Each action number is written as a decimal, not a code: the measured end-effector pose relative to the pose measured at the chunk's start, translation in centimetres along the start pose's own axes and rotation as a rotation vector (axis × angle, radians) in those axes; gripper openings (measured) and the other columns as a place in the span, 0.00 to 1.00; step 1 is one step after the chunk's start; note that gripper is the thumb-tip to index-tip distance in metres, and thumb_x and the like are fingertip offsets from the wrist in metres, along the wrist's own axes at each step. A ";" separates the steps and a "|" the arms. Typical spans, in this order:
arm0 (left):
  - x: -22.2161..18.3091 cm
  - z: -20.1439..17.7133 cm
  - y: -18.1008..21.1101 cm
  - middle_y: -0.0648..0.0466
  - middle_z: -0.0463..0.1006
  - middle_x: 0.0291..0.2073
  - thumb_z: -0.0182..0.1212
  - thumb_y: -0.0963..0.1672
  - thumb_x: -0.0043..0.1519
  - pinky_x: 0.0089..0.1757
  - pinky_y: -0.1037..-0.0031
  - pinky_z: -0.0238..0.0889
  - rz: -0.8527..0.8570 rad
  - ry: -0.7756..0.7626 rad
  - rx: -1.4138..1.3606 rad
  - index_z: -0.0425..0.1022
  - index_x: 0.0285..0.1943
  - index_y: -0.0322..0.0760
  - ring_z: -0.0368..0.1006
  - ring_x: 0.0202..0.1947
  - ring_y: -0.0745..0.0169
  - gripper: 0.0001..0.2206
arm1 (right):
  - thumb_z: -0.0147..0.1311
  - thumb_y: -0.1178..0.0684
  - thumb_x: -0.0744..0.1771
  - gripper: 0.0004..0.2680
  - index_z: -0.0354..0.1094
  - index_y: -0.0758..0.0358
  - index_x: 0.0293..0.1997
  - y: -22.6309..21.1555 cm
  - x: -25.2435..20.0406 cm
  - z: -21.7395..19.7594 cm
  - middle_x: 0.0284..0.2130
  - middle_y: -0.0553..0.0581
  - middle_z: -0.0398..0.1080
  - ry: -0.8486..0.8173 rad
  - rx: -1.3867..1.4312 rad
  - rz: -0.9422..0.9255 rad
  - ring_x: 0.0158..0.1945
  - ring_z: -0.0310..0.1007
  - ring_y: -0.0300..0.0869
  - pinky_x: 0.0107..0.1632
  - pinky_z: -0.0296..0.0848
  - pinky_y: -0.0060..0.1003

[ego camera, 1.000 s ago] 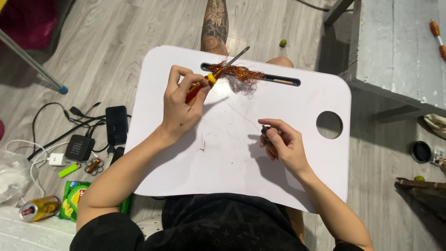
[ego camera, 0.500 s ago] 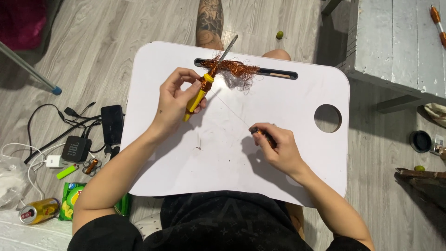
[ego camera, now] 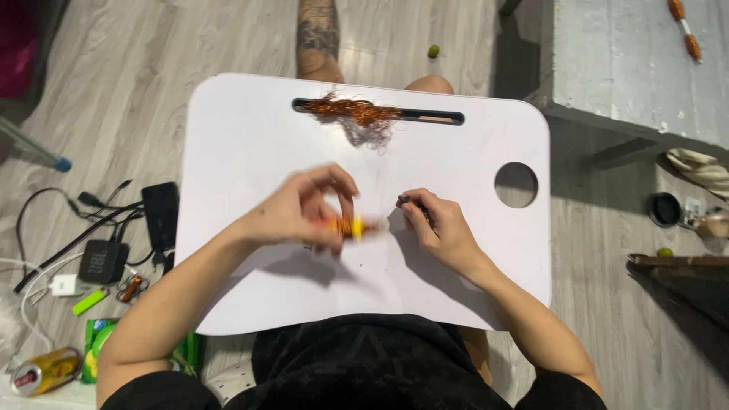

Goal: Winding thin copper wire around a small electronic component using a screwdriver as a guide.

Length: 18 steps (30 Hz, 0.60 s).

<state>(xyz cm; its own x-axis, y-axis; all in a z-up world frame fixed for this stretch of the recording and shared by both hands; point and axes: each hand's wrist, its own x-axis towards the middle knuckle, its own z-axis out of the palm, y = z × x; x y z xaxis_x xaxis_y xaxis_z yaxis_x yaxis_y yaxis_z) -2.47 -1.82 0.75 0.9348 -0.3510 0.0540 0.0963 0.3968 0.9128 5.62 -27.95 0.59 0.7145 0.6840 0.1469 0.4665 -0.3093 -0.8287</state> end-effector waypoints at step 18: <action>1.0 2.5 -0.9 0.48 0.75 0.33 0.76 0.41 0.47 0.32 0.69 0.72 -0.390 -0.281 0.641 0.76 0.56 0.41 0.75 0.31 0.55 0.25 | 0.37 0.48 0.72 0.13 0.69 0.65 0.46 -0.3 -0.1 -2.1 0.17 0.57 0.66 -0.157 0.550 0.136 0.11 0.61 0.35 0.16 0.60 0.27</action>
<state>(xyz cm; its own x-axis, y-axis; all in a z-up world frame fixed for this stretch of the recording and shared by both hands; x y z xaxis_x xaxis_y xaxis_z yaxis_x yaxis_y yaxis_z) -2.44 -4.64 0.98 0.7449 -0.5986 -0.2946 0.1033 -0.3327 0.9374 6.53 -29.34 1.93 0.6436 0.7649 -0.0273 0.0073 -0.0418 -0.9991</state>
